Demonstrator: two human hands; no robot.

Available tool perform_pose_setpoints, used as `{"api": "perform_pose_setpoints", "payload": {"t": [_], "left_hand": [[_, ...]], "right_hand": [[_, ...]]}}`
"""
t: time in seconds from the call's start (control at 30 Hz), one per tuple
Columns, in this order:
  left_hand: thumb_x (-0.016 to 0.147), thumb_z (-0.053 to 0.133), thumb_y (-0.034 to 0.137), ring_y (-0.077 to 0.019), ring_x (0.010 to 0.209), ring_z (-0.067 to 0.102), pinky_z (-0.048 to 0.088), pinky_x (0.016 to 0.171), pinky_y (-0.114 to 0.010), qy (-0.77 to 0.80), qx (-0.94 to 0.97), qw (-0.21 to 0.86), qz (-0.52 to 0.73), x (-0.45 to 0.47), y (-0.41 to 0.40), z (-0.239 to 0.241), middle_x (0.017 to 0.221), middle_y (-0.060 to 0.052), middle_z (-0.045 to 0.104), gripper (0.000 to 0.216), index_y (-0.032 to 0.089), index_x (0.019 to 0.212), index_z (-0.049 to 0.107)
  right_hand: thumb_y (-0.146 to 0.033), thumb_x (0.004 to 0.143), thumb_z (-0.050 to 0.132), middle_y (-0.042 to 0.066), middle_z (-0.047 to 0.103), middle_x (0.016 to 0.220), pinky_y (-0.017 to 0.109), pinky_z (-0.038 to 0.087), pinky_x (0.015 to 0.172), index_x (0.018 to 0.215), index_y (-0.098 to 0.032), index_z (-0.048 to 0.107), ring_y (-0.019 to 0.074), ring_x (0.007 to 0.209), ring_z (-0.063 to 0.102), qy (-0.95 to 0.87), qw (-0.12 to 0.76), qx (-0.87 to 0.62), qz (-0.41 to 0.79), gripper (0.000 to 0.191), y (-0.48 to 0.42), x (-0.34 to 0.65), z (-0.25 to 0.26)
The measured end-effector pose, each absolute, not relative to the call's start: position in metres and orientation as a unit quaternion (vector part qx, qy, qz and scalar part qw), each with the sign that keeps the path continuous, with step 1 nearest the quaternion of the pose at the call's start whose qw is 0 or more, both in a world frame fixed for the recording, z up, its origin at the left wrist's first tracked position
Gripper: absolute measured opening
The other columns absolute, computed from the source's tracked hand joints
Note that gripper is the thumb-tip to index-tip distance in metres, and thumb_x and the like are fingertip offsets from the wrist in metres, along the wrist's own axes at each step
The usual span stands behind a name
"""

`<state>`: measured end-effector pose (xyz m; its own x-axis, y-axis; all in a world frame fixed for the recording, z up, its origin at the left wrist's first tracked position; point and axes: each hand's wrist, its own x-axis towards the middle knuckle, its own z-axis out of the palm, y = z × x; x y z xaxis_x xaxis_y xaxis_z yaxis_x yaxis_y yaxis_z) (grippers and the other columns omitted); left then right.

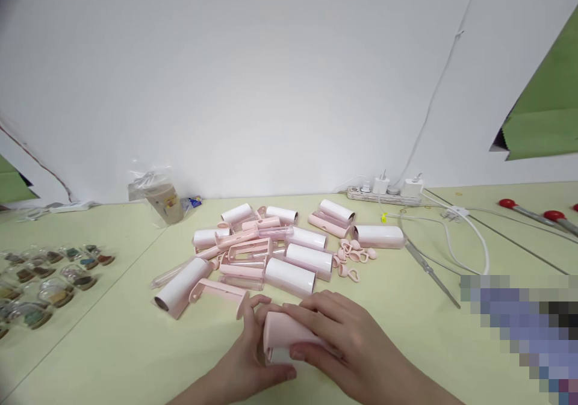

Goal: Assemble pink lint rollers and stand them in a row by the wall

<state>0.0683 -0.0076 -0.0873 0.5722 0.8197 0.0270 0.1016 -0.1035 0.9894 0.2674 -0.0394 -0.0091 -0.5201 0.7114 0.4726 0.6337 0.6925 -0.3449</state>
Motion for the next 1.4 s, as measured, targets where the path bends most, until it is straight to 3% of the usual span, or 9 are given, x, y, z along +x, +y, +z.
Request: {"api": "perform_pose_setpoints", "payload": {"t": [0.2, 0.43, 0.57, 0.73, 0.9, 1.0, 1.1, 1.17, 1.4], "left_hand": [[0.054, 0.077, 0.022, -0.0231, 0.106, 0.042, 0.041, 0.086, -0.037, 0.324, 0.658, 0.609, 0.302, 0.071, -0.01, -0.089, 0.116, -0.008, 0.031, 0.075, 0.023, 0.111, 0.028], [0.057, 0.071, 0.013, -0.0197, 0.099, 0.047, 0.044, 0.079, -0.033, 0.295, 0.648, 0.638, 0.291, 0.07, -0.011, -0.079, 0.11, -0.007, 0.039, 0.066, 0.022, 0.108, 0.029], [0.056, 0.067, 0.008, -0.0168, 0.089, 0.049, 0.043, 0.07, -0.028, 0.3, 0.653, 0.644, 0.263, 0.069, -0.011, -0.076, 0.104, -0.005, 0.043, 0.063, 0.022, 0.106, 0.03], [0.058, 0.064, 0.008, -0.0182, 0.093, 0.05, 0.044, 0.07, -0.027, 0.286, 0.647, 0.657, 0.26, 0.069, -0.01, -0.079, 0.109, -0.006, 0.04, 0.065, 0.023, 0.109, 0.027], [0.056, 0.069, 0.014, -0.0215, 0.091, 0.053, 0.046, 0.071, -0.032, 0.304, 0.676, 0.632, 0.226, 0.065, -0.011, -0.076, 0.111, -0.009, 0.043, 0.078, 0.023, 0.117, 0.021], [0.062, 0.071, 0.029, -0.0247, 0.107, 0.044, 0.04, 0.088, -0.038, 0.342, 0.736, 0.515, 0.275, 0.052, -0.002, -0.06, 0.12, -0.01, 0.039, 0.079, 0.024, 0.122, 0.019], [0.087, 0.039, 0.028, -0.0219, 0.109, 0.039, 0.032, 0.094, -0.039, 0.406, 0.794, 0.317, 0.324, 0.036, 0.025, -0.036, 0.114, -0.006, 0.045, 0.024, 0.023, 0.11, 0.039], [0.09, 0.03, 0.022, -0.022, 0.103, 0.041, 0.034, 0.09, -0.039, 0.433, 0.831, 0.201, 0.287, 0.032, 0.049, -0.021, 0.105, -0.005, 0.051, 0.022, 0.021, 0.102, 0.048], [0.078, 0.05, 0.019, -0.0299, 0.111, 0.035, 0.025, 0.096, -0.047, 0.399, 0.887, 0.051, 0.228, 0.088, 0.134, -0.011, 0.107, -0.009, 0.053, 0.017, 0.018, 0.094, 0.058]], "right_hand": [[-0.031, 0.085, 0.051, 0.002, 0.062, 0.09, 0.025, 0.051, 0.062, 0.127, -0.031, 0.043, 0.0163, 0.077, 0.06, -0.875, 0.228, -0.42, 0.086, 0.042, -0.035, 0.258, -0.024], [-0.033, 0.086, 0.048, 0.007, 0.048, 0.127, 0.038, 0.047, 0.084, 0.13, -0.034, 0.038, 0.0261, 0.111, 0.049, -0.868, 0.211, -0.447, 0.053, 0.046, -0.038, 0.271, -0.038], [-0.036, 0.088, 0.039, 0.007, 0.057, 0.113, 0.037, 0.043, 0.086, 0.113, -0.025, 0.054, 0.0244, 0.107, 0.05, -0.778, 0.278, -0.563, 0.03, 0.031, -0.006, 0.307, -0.02], [-0.036, 0.081, 0.039, 0.01, 0.063, 0.084, 0.04, 0.045, 0.065, 0.08, -0.02, 0.064, 0.0288, 0.079, 0.058, -0.75, 0.126, -0.649, -0.003, 0.03, 0.033, 0.34, -0.016], [-0.041, 0.078, 0.045, 0.008, 0.062, 0.087, 0.035, 0.046, 0.063, 0.078, -0.022, 0.061, 0.0267, 0.081, 0.058, -0.761, 0.118, -0.637, 0.023, 0.025, 0.028, 0.337, -0.034], [-0.048, 0.078, 0.045, 0.006, 0.062, 0.087, 0.035, 0.046, 0.059, 0.079, -0.023, 0.057, 0.0261, 0.077, 0.059, -0.732, 0.159, -0.658, 0.072, 0.028, 0.022, 0.341, -0.037], [-0.055, 0.075, 0.049, 0.005, 0.062, 0.085, 0.032, 0.047, 0.059, 0.078, -0.024, 0.051, 0.0236, 0.073, 0.06, -0.669, 0.276, -0.677, 0.132, 0.031, 0.019, 0.356, -0.036], [-0.058, 0.072, 0.053, 0.003, 0.062, 0.081, 0.031, 0.047, 0.058, 0.076, -0.025, 0.048, 0.023, 0.071, 0.06, -0.636, 0.344, -0.675, 0.143, 0.033, 0.016, 0.365, -0.036], [-0.059, 0.071, 0.055, 0.001, 0.061, 0.078, 0.031, 0.044, 0.059, 0.082, -0.024, 0.052, 0.0207, 0.069, 0.057, -0.607, 0.408, -0.663, 0.163, 0.036, 0.003, 0.359, -0.036]]}}
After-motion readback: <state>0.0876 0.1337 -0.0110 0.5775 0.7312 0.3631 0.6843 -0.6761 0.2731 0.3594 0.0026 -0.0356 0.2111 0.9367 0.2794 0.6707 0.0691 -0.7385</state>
